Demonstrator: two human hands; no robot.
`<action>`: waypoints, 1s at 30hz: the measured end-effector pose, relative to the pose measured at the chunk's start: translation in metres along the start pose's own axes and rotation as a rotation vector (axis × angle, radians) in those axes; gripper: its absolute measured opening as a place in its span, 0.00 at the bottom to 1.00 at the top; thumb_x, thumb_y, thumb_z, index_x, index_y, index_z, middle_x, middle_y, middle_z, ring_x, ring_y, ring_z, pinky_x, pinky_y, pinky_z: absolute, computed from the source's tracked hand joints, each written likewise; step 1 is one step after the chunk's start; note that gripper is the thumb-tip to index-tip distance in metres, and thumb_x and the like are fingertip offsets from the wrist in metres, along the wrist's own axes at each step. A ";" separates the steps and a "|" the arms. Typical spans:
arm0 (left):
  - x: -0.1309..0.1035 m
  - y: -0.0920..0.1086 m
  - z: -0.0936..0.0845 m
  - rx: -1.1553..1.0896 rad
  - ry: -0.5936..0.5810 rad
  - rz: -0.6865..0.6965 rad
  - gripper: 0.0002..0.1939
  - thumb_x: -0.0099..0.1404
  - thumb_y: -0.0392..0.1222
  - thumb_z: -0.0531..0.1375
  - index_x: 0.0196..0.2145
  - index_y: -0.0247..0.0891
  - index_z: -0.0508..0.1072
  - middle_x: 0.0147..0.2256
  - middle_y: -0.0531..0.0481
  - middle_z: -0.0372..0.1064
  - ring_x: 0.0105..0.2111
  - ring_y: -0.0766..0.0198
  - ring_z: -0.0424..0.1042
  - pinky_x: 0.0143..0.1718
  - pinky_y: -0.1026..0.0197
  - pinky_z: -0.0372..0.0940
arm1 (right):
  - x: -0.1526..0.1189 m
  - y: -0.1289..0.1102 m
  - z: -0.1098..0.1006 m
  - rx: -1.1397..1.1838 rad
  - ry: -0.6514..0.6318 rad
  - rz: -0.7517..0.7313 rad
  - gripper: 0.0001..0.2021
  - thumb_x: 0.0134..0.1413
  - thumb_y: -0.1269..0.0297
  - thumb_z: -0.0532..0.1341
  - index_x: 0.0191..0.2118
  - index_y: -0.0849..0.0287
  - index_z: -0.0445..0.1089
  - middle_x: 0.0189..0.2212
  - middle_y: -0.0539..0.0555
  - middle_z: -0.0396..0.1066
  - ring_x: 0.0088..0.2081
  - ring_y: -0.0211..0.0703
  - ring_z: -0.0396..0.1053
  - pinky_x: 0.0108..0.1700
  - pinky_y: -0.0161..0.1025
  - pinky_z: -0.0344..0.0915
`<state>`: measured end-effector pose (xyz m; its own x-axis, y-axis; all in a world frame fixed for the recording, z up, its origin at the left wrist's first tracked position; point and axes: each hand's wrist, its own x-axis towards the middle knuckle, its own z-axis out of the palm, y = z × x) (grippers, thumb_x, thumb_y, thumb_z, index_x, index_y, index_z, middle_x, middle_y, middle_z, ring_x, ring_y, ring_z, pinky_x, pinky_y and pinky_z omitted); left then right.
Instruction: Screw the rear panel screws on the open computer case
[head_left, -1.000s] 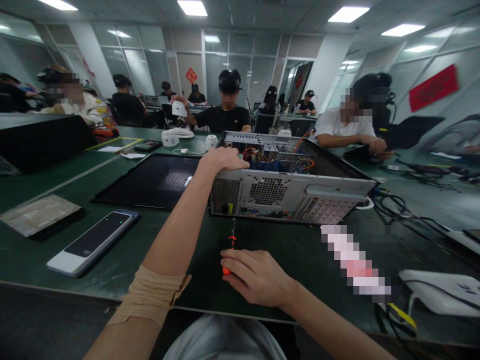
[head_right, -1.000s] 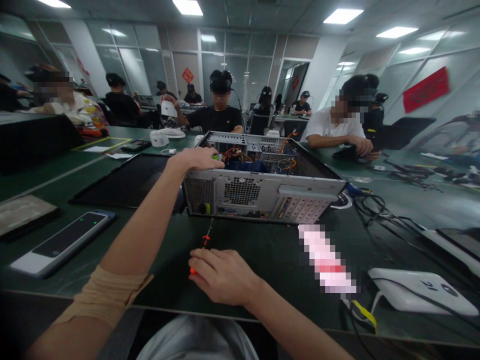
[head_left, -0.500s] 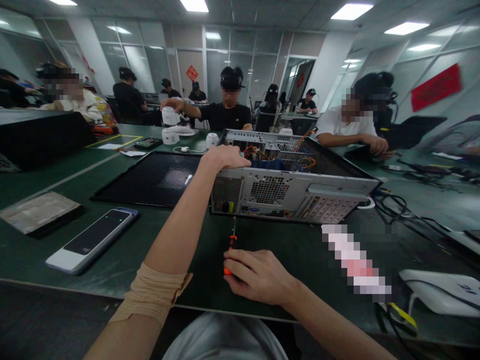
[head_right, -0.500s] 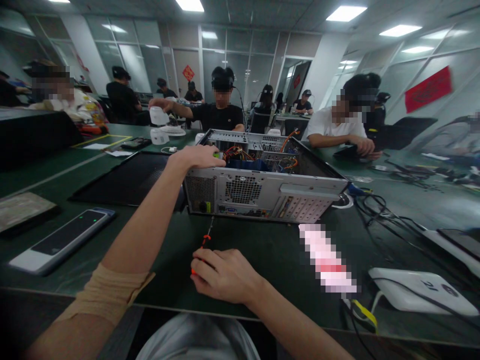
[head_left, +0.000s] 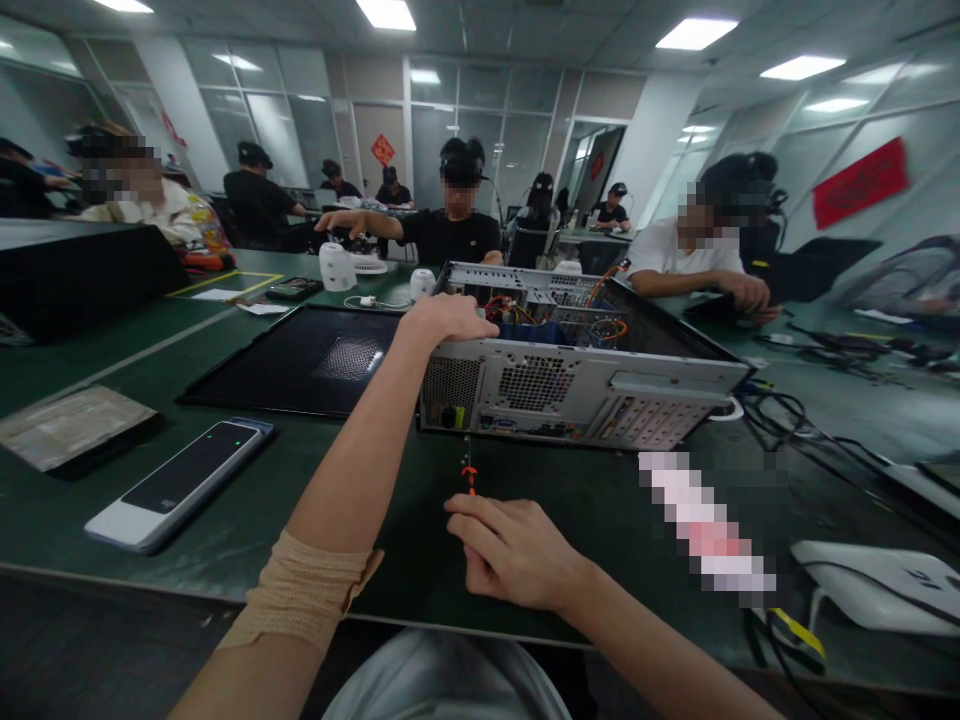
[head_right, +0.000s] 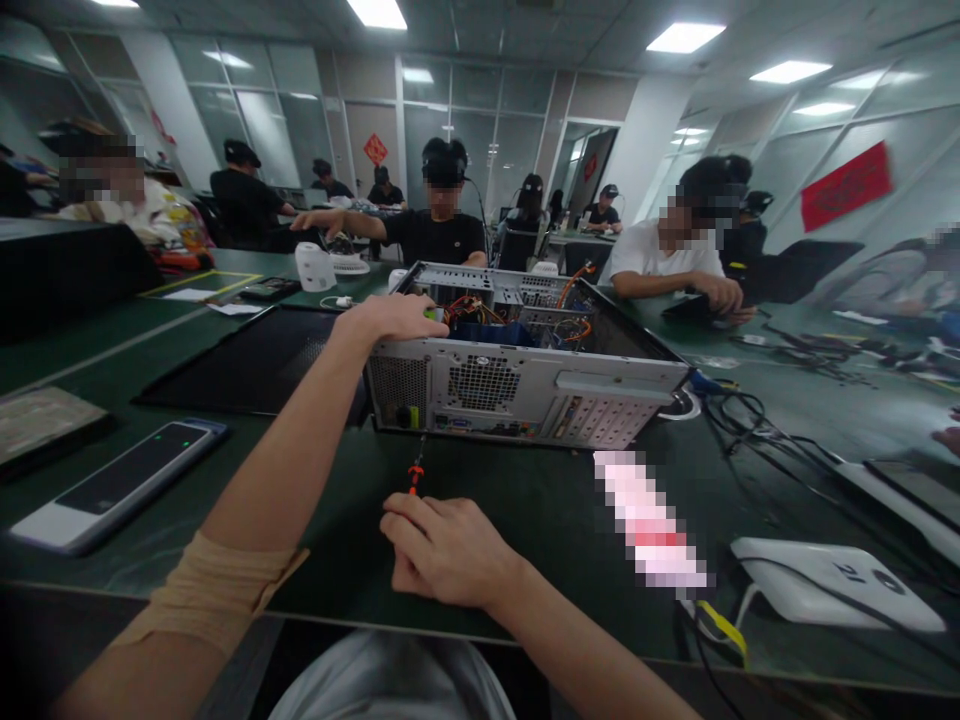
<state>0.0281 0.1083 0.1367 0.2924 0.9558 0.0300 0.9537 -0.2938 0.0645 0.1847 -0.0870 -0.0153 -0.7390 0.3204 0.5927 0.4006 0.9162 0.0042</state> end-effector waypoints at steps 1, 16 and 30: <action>0.000 0.000 0.000 -0.001 0.000 0.002 0.40 0.59 0.68 0.51 0.62 0.41 0.66 0.58 0.41 0.67 0.54 0.44 0.68 0.53 0.47 0.61 | 0.000 0.000 -0.001 0.016 -0.002 0.005 0.13 0.54 0.75 0.53 0.44 0.63 0.67 0.45 0.59 0.74 0.38 0.41 0.75 0.35 0.36 0.72; -0.006 0.004 -0.003 -0.003 -0.015 -0.007 0.41 0.60 0.67 0.52 0.62 0.38 0.66 0.59 0.39 0.66 0.55 0.41 0.66 0.54 0.48 0.61 | 0.000 0.001 0.000 -0.001 -0.113 0.108 0.19 0.66 0.48 0.55 0.45 0.61 0.67 0.42 0.58 0.72 0.38 0.42 0.74 0.33 0.35 0.70; 0.000 -0.001 -0.002 -0.007 -0.021 -0.006 0.42 0.59 0.68 0.51 0.63 0.41 0.65 0.60 0.40 0.65 0.56 0.39 0.65 0.54 0.45 0.60 | 0.004 -0.001 -0.001 0.013 -0.081 0.032 0.11 0.68 0.60 0.55 0.47 0.62 0.68 0.47 0.60 0.74 0.41 0.43 0.75 0.39 0.39 0.71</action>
<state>0.0273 0.1081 0.1383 0.2884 0.9575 0.0087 0.9549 -0.2883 0.0714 0.1818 -0.0873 -0.0123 -0.7676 0.3670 0.5255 0.4176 0.9083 -0.0243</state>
